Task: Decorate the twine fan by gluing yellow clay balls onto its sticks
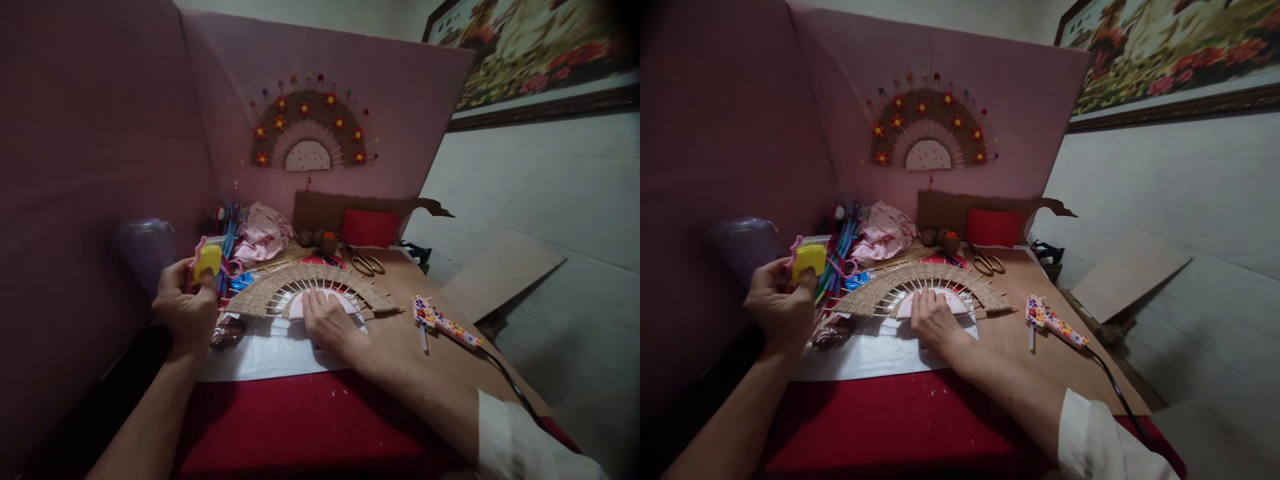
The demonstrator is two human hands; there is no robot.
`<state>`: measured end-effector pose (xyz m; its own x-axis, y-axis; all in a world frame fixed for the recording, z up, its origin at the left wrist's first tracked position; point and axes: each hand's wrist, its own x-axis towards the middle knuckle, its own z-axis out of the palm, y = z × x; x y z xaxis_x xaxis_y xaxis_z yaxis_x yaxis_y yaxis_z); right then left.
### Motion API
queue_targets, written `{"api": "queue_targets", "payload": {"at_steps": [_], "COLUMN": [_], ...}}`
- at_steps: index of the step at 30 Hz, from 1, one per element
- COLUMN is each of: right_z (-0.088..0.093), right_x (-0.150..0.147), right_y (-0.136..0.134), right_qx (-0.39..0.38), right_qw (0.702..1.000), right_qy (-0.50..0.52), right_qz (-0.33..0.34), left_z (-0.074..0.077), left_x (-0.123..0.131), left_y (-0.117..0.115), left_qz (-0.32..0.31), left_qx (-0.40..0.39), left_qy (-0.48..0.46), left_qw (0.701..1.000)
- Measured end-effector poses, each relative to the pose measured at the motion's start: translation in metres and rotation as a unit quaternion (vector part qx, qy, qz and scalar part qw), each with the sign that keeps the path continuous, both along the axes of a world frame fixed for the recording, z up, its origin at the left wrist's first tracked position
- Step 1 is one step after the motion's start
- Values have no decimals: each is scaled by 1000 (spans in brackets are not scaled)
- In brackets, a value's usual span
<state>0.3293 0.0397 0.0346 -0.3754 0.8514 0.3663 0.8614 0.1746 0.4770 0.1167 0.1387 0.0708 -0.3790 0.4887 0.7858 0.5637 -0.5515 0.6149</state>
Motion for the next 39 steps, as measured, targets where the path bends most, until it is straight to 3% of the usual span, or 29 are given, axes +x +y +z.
{"api": "queue_targets", "payload": {"at_steps": [6,13,16,18,20,21,22,24,25,26,27,28,30,32,35,37,39], "right_z": [8,-3,-4,-1,5,9,13,19,22,24,24,24,21,17,10,6,2], "right_x": [-10,-20,-19,-17,-13,-11,-9,-5,-3,-2,0,1,4,8,15,18,19], "right_y": [-9,-26,-30,-30,-28,-26,-23,-18,-15,-13,-11,-9,-7,-6,-5,-5,-6], "right_qx": [41,20,-10,-36,-53,-66,-88,-160,-200,-231,-246,-247,-217,-159,-76,-44,-39], "right_qw": [999,998,995,982,932,878,800,589,485,400,340,301,267,268,314,343,360], "right_qy": [-22,11,62,159,343,462,585,787,845,881,901,915,936,949,946,937,932], "right_qz": [6,60,77,95,107,105,100,92,98,105,109,106,80,46,32,35,30], "left_z": [2,-6,-10,-12,-13,-14,-15,-18,-20,-22,-24,-26,-31,-35,-40,-38,-28], "left_x": [2,3,8,13,20,24,27,34,37,40,43,45,49,49,43,38,34], "left_y": [-4,-2,-4,-6,-11,-13,-15,-20,-23,-25,-27,-28,-27,-22,-13,-8,-6], "left_qz": [-8,-17,-34,-56,-98,-126,-155,-217,-248,-277,-300,-318,-338,-343,-302,-253,-215], "left_qx": [-10,-20,-21,-2,33,57,81,124,143,158,170,179,185,172,102,-9,-119], "left_qy": [-18,32,78,125,175,198,221,269,298,328,354,374,394,396,356,292,219], "left_qw": [1000,999,996,991,979,971,960,930,911,889,869,853,834,835,878,922,944]}}
